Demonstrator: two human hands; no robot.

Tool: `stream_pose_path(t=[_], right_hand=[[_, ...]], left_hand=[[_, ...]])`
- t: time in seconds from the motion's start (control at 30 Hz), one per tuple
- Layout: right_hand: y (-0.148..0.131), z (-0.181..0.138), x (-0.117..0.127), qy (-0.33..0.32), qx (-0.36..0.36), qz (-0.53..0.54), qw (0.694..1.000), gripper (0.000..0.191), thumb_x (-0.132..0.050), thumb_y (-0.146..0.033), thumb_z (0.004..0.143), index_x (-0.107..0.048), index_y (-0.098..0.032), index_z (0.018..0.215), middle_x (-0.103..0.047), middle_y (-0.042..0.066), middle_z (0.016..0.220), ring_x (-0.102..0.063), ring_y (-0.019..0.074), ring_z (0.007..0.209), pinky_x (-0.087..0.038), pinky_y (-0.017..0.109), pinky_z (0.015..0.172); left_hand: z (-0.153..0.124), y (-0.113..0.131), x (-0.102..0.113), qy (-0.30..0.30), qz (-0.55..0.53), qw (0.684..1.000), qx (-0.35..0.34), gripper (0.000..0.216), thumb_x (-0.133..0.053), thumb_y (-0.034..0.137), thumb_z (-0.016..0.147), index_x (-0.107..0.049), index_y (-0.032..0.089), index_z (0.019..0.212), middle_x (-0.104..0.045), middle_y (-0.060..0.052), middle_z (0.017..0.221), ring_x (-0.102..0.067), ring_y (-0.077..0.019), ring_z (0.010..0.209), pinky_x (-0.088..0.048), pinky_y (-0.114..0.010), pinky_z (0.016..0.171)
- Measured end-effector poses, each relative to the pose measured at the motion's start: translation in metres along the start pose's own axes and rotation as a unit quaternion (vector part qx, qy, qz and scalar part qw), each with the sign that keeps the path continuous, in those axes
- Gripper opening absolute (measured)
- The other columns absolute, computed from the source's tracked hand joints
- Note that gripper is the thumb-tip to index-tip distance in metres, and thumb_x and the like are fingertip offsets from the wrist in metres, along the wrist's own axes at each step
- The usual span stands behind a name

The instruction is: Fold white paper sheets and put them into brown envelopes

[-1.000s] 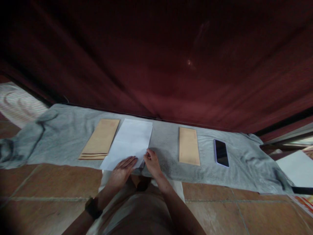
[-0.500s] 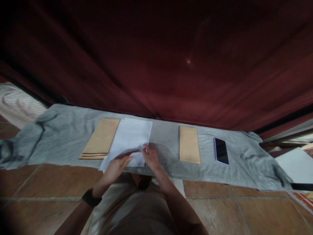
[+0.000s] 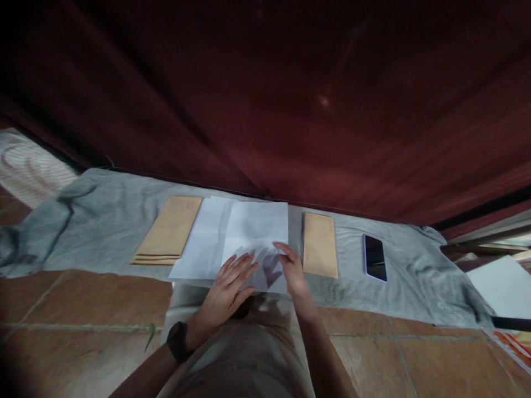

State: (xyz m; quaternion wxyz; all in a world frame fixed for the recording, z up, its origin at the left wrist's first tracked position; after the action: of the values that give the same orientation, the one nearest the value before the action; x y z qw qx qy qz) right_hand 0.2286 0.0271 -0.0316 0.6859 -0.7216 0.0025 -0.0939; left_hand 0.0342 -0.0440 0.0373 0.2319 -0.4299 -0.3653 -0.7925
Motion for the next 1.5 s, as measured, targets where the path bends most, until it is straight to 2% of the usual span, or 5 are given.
stream_pose_path(t=[0.23,0.7,1.03,1.27,1.5], right_hand=[[0.038,-0.008,0.023,0.059,0.017,-0.105,0.993,0.035,-0.053,-0.031,0.080,-0.078,-0.022,0.102,-0.078,0.008,0.107,-0.070,0.0259,0.098,-0.056,0.043,0.090],[0.035,-0.001,0.042,0.075,0.069,-0.228,0.968,0.042,-0.045,-0.021,0.086,-0.069,-0.019,0.121,-0.071,0.013,0.119,-0.066,0.0265,0.115,-0.052,0.046,0.106],[0.020,-0.003,0.021,0.073,0.127,-0.353,0.924,0.047,-0.041,-0.009,0.089,-0.062,-0.018,0.131,-0.063,0.013,0.120,-0.063,0.0243,0.114,-0.053,0.043,0.105],[0.005,-0.016,0.017,0.094,0.163,-0.444,0.876,0.046,-0.043,-0.013,0.097,-0.055,-0.014,0.141,-0.045,0.021,0.152,-0.048,0.0314,0.140,-0.050,0.050,0.110],[-0.010,-0.038,-0.021,0.033,0.233,-0.483,0.843,0.051,-0.043,-0.020,0.103,-0.043,-0.014,0.153,-0.037,0.016,0.163,-0.030,0.0310,0.154,-0.036,0.055,0.121]], left_hand=[[-0.009,-0.064,-0.032,0.053,-0.059,0.981,0.178,0.058,-0.045,0.035,0.104,-0.030,0.027,0.159,-0.034,-0.014,0.165,-0.041,-0.0255,0.150,-0.049,-0.046,0.115],[0.001,-0.074,-0.051,-0.039,0.071,0.991,0.105,0.050,-0.037,0.038,0.105,-0.049,0.013,0.147,-0.054,-0.019,0.152,-0.052,-0.0297,0.141,-0.046,-0.049,0.115],[0.001,-0.074,-0.048,-0.050,0.100,0.988,0.108,0.052,-0.035,0.041,0.106,-0.049,0.015,0.149,-0.055,-0.016,0.151,-0.054,-0.0297,0.139,-0.045,-0.049,0.113],[-0.003,-0.078,-0.042,-0.042,0.094,0.992,0.075,0.050,-0.038,0.038,0.106,-0.050,0.016,0.148,-0.054,-0.016,0.152,-0.051,-0.0291,0.141,-0.043,-0.049,0.116],[0.036,-0.048,-0.054,-0.042,0.061,0.997,0.028,0.051,-0.035,0.031,0.106,-0.043,0.013,0.153,-0.043,-0.015,0.161,-0.035,-0.0259,0.153,-0.034,-0.049,0.124]])
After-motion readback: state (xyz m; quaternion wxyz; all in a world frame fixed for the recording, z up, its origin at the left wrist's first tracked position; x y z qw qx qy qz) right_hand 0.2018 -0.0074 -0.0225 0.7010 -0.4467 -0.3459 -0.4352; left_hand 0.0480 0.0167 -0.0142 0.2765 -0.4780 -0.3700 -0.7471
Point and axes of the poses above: each hand's wrist, its own z-axis towards the middle knuckle, its own x-axis out of the back of the hand, y = z × x, the point moved 8 cm from there along z, towards the middle knuckle
